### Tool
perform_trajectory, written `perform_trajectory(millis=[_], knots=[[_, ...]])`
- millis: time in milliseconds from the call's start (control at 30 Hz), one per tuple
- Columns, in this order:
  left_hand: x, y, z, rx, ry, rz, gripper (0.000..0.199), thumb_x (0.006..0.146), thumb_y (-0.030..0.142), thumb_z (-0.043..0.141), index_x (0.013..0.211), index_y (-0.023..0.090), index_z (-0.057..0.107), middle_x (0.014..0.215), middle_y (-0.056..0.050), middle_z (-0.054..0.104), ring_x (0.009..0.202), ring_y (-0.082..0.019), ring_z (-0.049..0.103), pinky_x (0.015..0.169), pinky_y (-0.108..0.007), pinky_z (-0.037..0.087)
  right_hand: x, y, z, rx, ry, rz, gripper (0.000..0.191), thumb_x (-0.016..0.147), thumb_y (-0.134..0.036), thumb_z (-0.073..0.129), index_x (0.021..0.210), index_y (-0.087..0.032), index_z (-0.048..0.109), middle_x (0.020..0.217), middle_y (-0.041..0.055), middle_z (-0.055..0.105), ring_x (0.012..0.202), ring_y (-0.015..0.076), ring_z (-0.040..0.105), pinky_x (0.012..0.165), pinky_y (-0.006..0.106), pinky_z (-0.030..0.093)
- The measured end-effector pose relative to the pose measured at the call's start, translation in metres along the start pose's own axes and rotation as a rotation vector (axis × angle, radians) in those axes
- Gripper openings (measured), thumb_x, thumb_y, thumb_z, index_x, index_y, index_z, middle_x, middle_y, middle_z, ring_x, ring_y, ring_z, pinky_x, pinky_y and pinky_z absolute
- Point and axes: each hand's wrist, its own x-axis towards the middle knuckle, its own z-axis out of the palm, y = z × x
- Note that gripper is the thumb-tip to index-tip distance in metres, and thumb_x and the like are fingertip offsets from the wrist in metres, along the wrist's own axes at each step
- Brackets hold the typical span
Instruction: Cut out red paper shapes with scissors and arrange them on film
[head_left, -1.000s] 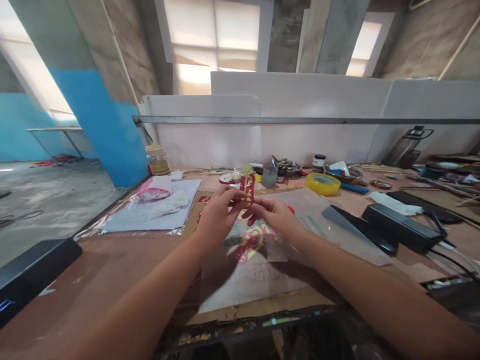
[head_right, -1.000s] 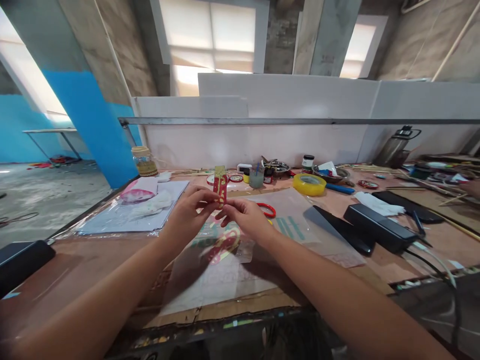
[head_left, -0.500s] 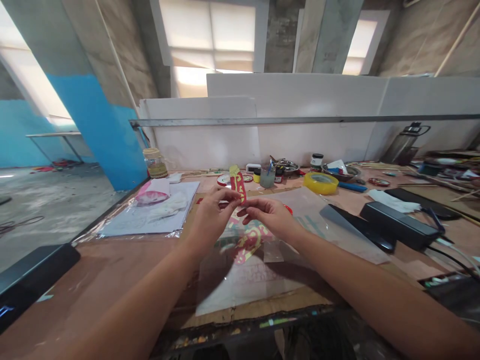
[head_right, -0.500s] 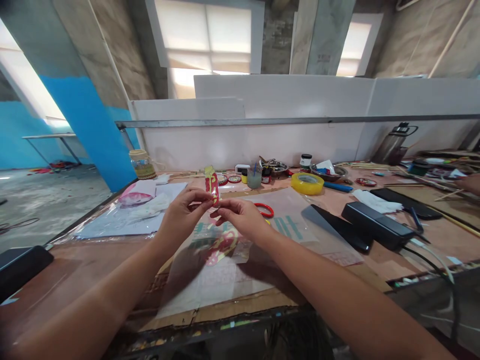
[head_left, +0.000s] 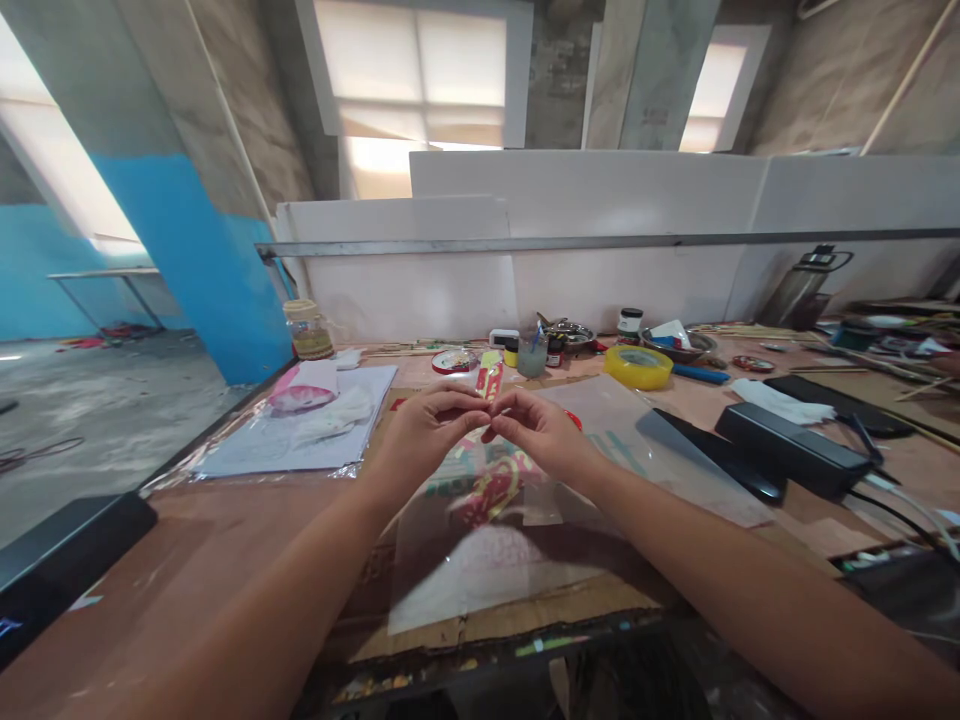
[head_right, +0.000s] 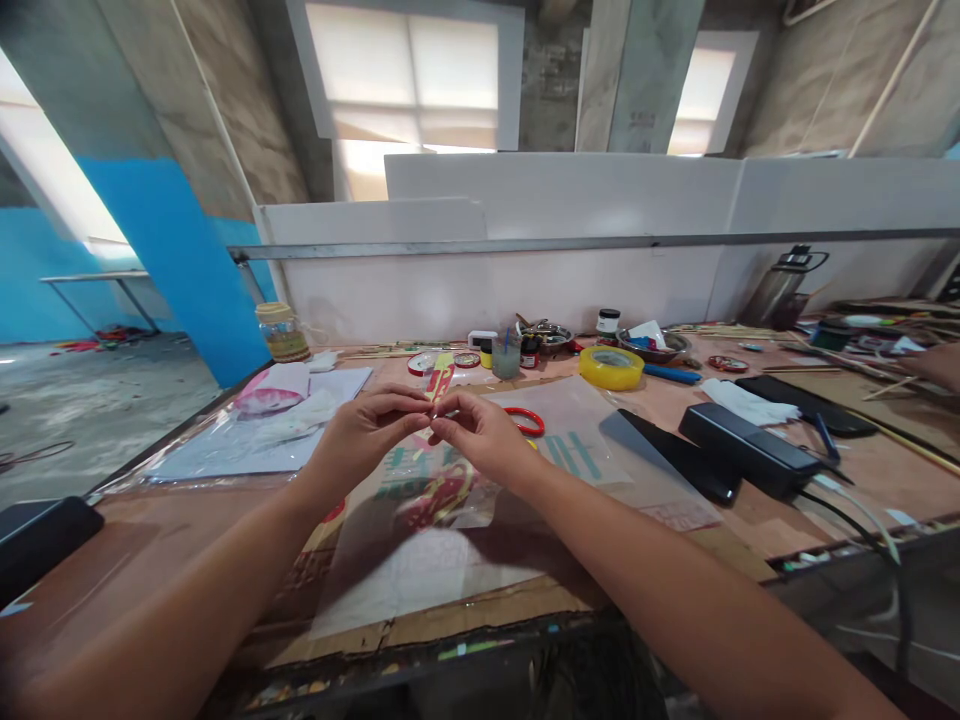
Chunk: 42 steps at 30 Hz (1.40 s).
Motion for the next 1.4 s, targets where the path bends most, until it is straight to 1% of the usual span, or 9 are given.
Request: perform_trajectory(millis=[233, 467, 633, 800, 933, 1100, 1167, 1267, 1400], knots=[[0.0, -0.002, -0.001, -0.02, -0.008, 0.025, 0.008, 0.081, 0.029, 0.074, 0.085, 0.024, 0.078, 0.096, -0.005, 0.074, 0.096, -0.021, 0.068, 0.081, -0.033, 0.058, 0.0, 0.001, 0.0, -0.02, -0.013, -0.021, 0.035, 0.083, -0.054, 0.07, 0.09, -0.021, 0.059, 0.086, 0.0011, 0.065, 0.081, 0.0179, 0.068, 0.077, 0.033, 0.051], [-0.002, -0.007, 0.002, 0.016, -0.022, 0.082, 0.006, 0.082, 0.025, 0.074, 0.086, 0.022, 0.078, 0.088, -0.004, 0.071, 0.083, -0.017, 0.067, 0.074, -0.029, 0.055, -0.002, -0.007, 0.001, -0.067, 0.008, 0.021, 0.04, 0.082, -0.058, 0.069, 0.086, -0.019, 0.06, 0.078, 0.0022, 0.067, 0.078, 0.0189, 0.068, 0.075, 0.032, 0.052], [-0.003, -0.011, 0.006, 0.02, -0.022, 0.042, 0.009, 0.083, 0.027, 0.075, 0.09, 0.023, 0.078, 0.09, -0.004, 0.071, 0.084, -0.016, 0.067, 0.074, -0.028, 0.055, -0.003, -0.005, -0.001, -0.114, 0.021, 0.039, 0.041, 0.081, -0.06, 0.068, 0.086, -0.02, 0.063, 0.08, 0.0029, 0.068, 0.077, 0.0199, 0.069, 0.075, 0.033, 0.054], [-0.002, -0.008, 0.006, -0.014, -0.018, 0.004, 0.006, 0.082, 0.026, 0.075, 0.085, 0.022, 0.078, 0.084, -0.002, 0.07, 0.079, -0.015, 0.067, 0.071, -0.027, 0.054, -0.004, -0.002, -0.003, -0.114, 0.001, 0.025, 0.041, 0.082, -0.061, 0.067, 0.091, -0.021, 0.064, 0.082, 0.003, 0.069, 0.078, 0.0207, 0.07, 0.077, 0.035, 0.055], [-0.002, -0.006, 0.004, -0.006, -0.027, -0.006, 0.01, 0.085, 0.029, 0.072, 0.084, 0.021, 0.077, 0.081, -0.003, 0.071, 0.078, -0.015, 0.066, 0.07, -0.027, 0.052, -0.004, 0.002, -0.004, -0.106, -0.01, 0.019, 0.038, 0.084, -0.057, 0.067, 0.094, -0.021, 0.065, 0.084, 0.0028, 0.069, 0.079, 0.0199, 0.07, 0.078, 0.035, 0.054], [-0.001, 0.0, 0.002, -0.011, -0.1, -0.043, 0.013, 0.081, 0.029, 0.073, 0.09, 0.02, 0.075, 0.087, -0.004, 0.073, 0.081, -0.018, 0.069, 0.073, -0.029, 0.054, -0.002, 0.002, -0.001, -0.078, -0.007, -0.018, 0.038, 0.085, -0.058, 0.065, 0.092, -0.021, 0.063, 0.08, 0.0018, 0.067, 0.077, 0.0187, 0.068, 0.075, 0.034, 0.053], [0.0, 0.0, 0.001, -0.012, -0.051, -0.047, 0.014, 0.078, 0.033, 0.075, 0.085, 0.021, 0.074, 0.084, -0.003, 0.073, 0.077, -0.018, 0.069, 0.07, -0.029, 0.055, 0.001, 0.003, -0.001, -0.096, 0.003, -0.033, 0.037, 0.086, -0.058, 0.064, 0.09, -0.021, 0.062, 0.077, 0.0011, 0.066, 0.075, 0.0183, 0.067, 0.074, 0.033, 0.052], [0.003, -0.003, 0.0, 0.009, -0.017, -0.08, 0.019, 0.076, 0.039, 0.076, 0.084, 0.023, 0.074, 0.085, -0.003, 0.074, 0.077, -0.02, 0.07, 0.069, -0.03, 0.057, 0.006, 0.007, -0.001, -0.032, -0.047, -0.021, 0.038, 0.085, -0.058, 0.065, 0.09, -0.02, 0.061, 0.08, 0.0006, 0.065, 0.074, 0.0174, 0.068, 0.073, 0.031, 0.052], [0.005, -0.007, -0.001, 0.028, -0.045, -0.044, 0.023, 0.077, 0.048, 0.074, 0.081, 0.026, 0.075, 0.082, -0.003, 0.076, 0.075, -0.021, 0.071, 0.069, -0.032, 0.059, 0.009, 0.013, -0.001, -0.028, -0.045, -0.008, 0.028, 0.088, -0.048, 0.065, 0.089, -0.021, 0.06, 0.078, -0.0009, 0.064, 0.073, 0.0163, 0.068, 0.074, 0.03, 0.051]])
